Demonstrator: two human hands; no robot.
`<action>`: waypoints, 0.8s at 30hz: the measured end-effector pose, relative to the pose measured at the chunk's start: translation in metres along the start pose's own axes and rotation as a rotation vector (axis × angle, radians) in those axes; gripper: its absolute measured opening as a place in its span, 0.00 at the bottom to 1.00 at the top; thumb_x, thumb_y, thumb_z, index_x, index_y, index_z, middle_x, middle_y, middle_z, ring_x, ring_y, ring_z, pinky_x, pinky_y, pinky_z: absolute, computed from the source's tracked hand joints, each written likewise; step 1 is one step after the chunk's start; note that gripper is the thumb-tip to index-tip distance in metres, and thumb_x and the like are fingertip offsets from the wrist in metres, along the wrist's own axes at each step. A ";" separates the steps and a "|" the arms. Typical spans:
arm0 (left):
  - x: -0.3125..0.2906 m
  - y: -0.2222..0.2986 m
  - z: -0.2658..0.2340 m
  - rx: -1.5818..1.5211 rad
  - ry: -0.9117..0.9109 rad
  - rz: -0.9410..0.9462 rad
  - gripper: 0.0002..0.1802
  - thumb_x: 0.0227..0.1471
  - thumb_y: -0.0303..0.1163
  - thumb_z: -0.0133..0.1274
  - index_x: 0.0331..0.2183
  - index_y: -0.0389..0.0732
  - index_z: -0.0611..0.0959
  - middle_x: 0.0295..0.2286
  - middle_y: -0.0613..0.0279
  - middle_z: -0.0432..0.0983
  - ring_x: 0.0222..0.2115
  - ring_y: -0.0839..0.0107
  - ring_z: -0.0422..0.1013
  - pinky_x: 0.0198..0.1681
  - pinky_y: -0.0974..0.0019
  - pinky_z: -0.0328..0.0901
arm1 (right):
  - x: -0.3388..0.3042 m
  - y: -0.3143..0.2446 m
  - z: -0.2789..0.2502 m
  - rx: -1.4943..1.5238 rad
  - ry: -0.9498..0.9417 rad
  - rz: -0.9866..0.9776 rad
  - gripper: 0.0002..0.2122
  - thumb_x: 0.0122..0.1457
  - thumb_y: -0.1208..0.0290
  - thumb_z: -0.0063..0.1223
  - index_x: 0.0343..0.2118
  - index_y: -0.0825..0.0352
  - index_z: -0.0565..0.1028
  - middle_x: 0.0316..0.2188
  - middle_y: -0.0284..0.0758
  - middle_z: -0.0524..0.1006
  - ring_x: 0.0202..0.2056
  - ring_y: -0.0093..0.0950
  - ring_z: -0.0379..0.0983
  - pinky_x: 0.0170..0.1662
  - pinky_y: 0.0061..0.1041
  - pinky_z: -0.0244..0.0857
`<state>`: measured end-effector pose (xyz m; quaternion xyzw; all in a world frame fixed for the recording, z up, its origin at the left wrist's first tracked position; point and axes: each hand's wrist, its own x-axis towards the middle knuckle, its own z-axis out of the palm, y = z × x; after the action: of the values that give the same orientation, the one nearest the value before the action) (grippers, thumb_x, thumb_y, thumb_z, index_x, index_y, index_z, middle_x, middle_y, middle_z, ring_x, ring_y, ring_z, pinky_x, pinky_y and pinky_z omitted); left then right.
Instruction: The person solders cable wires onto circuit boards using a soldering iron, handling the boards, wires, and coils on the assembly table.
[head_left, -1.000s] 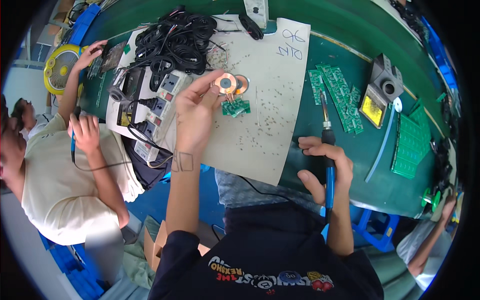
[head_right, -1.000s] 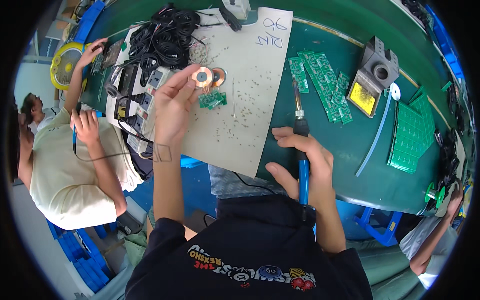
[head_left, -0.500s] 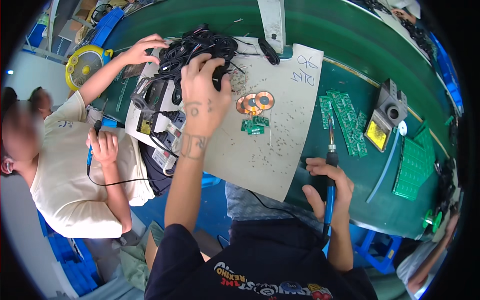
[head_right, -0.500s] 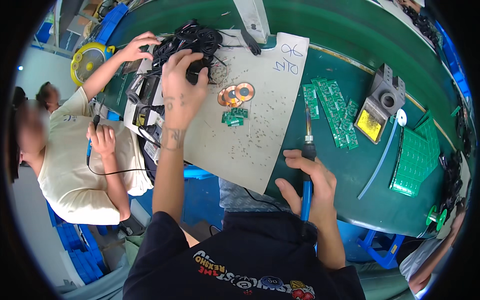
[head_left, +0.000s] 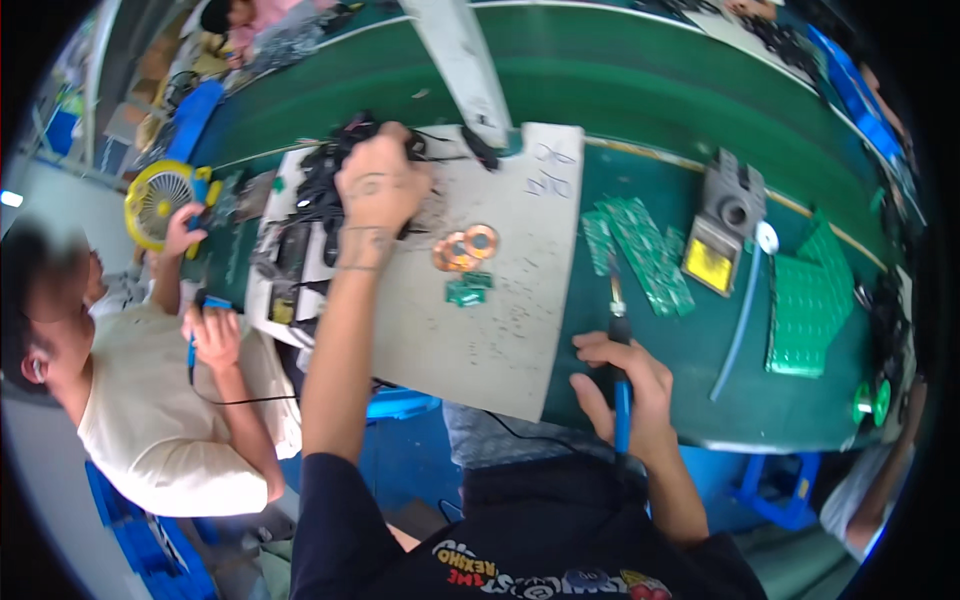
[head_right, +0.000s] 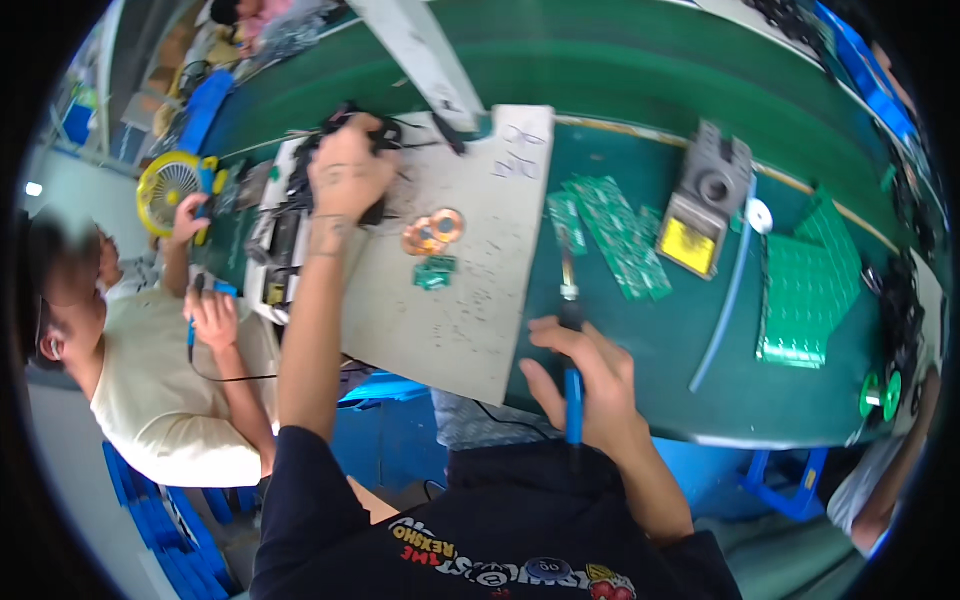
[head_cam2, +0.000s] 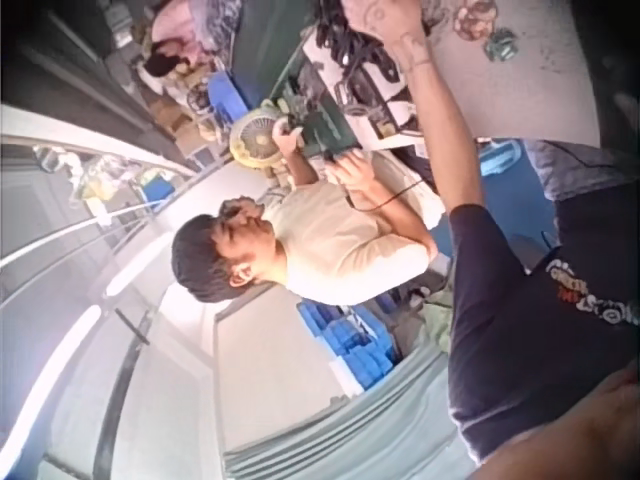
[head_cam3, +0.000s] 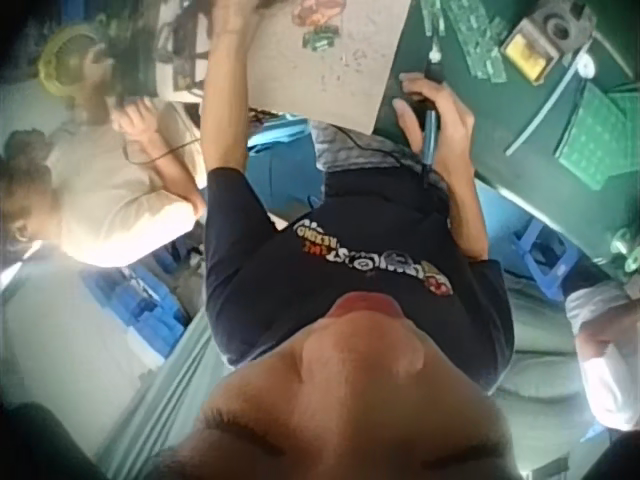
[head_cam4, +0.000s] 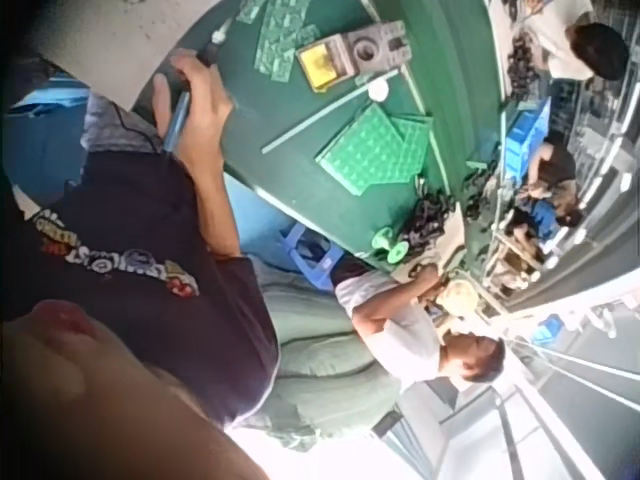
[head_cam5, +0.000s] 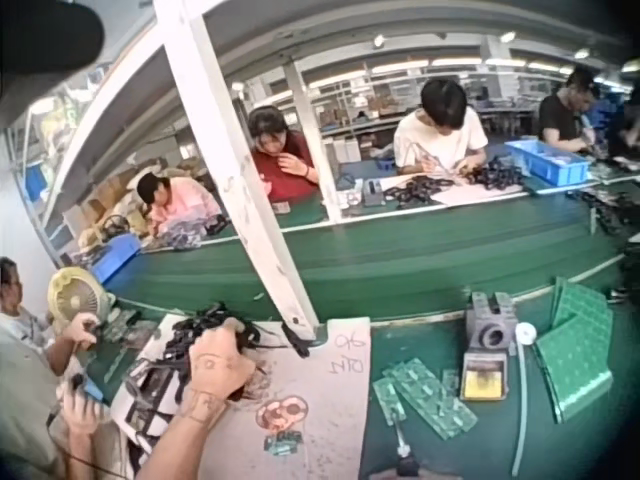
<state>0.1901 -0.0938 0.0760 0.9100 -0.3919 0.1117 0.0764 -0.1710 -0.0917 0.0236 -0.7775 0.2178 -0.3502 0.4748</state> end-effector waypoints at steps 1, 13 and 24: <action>-0.006 -0.001 -0.007 -0.077 0.019 0.015 0.19 0.46 0.34 0.59 0.42 0.41 0.85 0.34 0.52 0.86 0.32 0.47 0.80 0.38 0.51 0.74 | -0.002 0.001 0.001 0.017 0.013 0.006 0.14 0.50 0.84 0.63 0.41 0.70 0.77 0.41 0.45 0.84 0.40 0.40 0.81 0.46 0.34 0.73; -0.162 0.024 -0.056 -1.485 -0.422 -0.084 0.29 0.50 0.12 0.57 0.54 0.38 0.78 0.34 0.63 0.77 0.28 0.77 0.71 0.26 0.78 0.67 | -0.003 0.009 0.005 -0.599 0.249 -0.011 0.15 0.49 0.85 0.61 0.40 0.67 0.77 0.44 0.43 0.83 0.45 0.42 0.81 0.58 0.46 0.68; -0.214 0.025 -0.019 -1.730 -0.644 -0.193 0.26 0.53 0.11 0.56 0.54 0.32 0.78 0.40 0.59 0.77 0.36 0.76 0.72 0.37 0.77 0.71 | -0.038 -0.014 -0.013 -0.636 0.120 -0.048 0.17 0.47 0.84 0.64 0.41 0.64 0.76 0.45 0.42 0.81 0.38 0.39 0.77 0.53 0.43 0.70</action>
<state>0.0264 0.0424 0.0395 0.5522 -0.2636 -0.4845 0.6252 -0.2058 -0.0677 0.0277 -0.8698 0.3254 -0.3208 0.1860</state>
